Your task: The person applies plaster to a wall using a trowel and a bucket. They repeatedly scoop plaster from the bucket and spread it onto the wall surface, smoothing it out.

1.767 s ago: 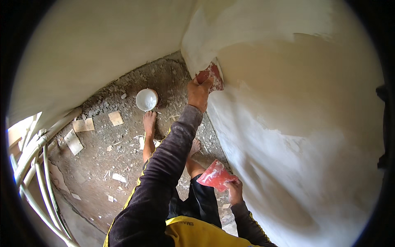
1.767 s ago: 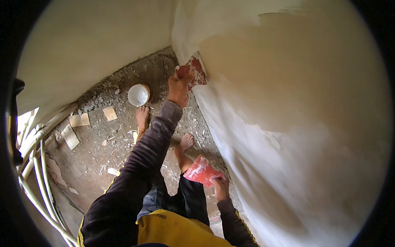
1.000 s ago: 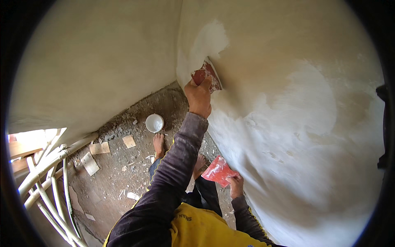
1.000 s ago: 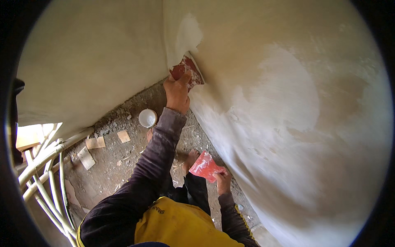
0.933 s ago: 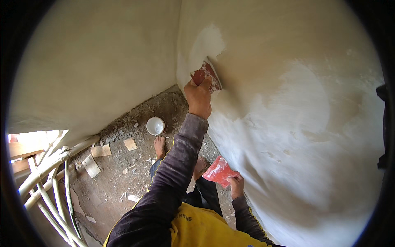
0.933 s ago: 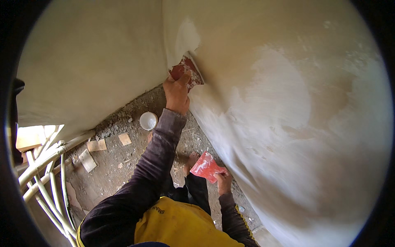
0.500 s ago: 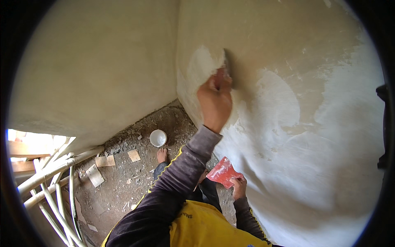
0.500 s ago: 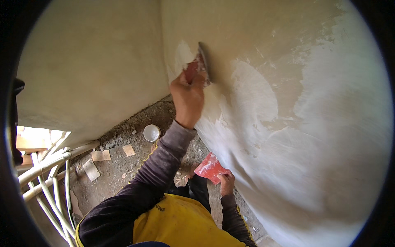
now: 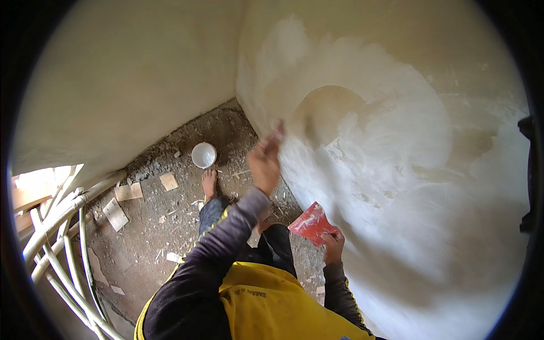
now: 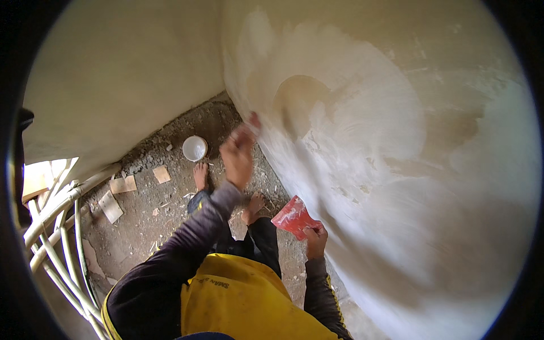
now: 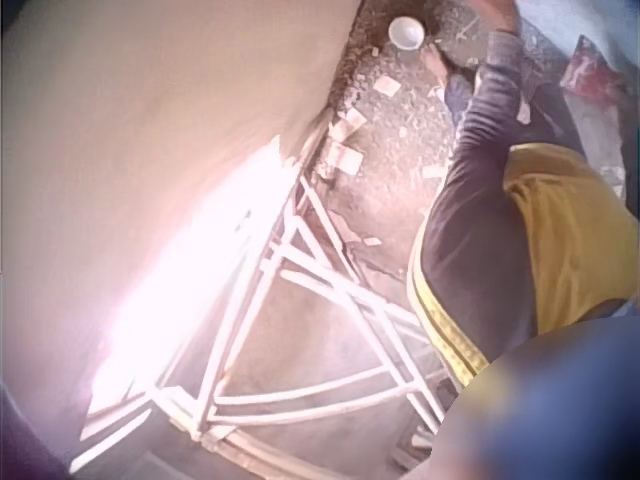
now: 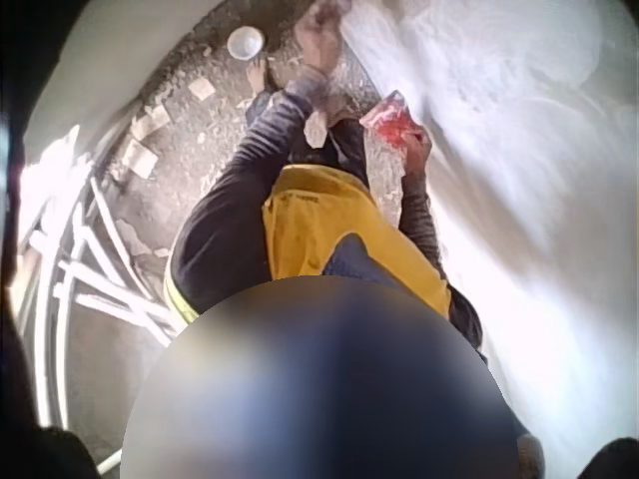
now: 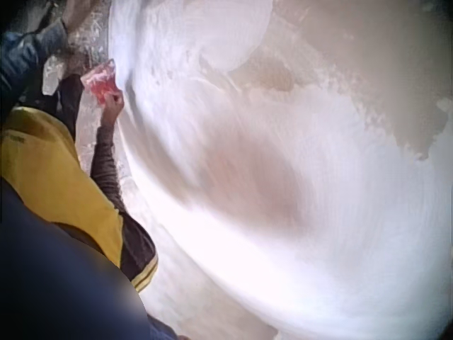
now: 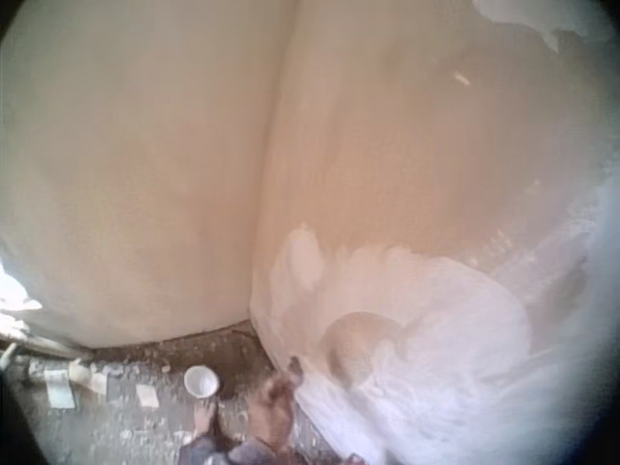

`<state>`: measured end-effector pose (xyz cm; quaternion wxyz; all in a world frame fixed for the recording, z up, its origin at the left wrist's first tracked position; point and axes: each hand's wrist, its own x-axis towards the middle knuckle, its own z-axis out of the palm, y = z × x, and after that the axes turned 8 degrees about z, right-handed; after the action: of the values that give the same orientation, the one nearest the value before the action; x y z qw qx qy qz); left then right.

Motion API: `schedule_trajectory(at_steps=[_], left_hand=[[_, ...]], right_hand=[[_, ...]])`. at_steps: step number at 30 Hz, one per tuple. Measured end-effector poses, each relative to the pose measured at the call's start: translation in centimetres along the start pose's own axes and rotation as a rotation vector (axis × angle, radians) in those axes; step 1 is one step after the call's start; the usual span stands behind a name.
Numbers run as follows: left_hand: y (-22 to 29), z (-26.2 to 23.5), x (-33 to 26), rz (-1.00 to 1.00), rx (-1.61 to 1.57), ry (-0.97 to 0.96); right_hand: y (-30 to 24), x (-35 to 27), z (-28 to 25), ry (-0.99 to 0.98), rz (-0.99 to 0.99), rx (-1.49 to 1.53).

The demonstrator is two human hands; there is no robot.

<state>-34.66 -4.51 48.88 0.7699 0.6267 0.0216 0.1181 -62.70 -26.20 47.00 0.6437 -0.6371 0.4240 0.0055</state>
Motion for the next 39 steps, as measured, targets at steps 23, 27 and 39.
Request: schedule_trajectory(at_steps=[23,27,39], left_hand=[[-18.7,7.0,8.5,-0.085,0.225,0.047],[-17.8,2.2,4.3,-0.194,-0.088,-0.003],[-26.8,0.0,15.4,-0.466,-0.388,0.228]], right_hand=[[2.7,2.9,-2.0,-0.02,0.16,-0.225],[2.0,4.4,-0.2,-0.119,0.184,-0.359],[-0.7,4.4,-0.7,-0.093,0.144,-0.424]])
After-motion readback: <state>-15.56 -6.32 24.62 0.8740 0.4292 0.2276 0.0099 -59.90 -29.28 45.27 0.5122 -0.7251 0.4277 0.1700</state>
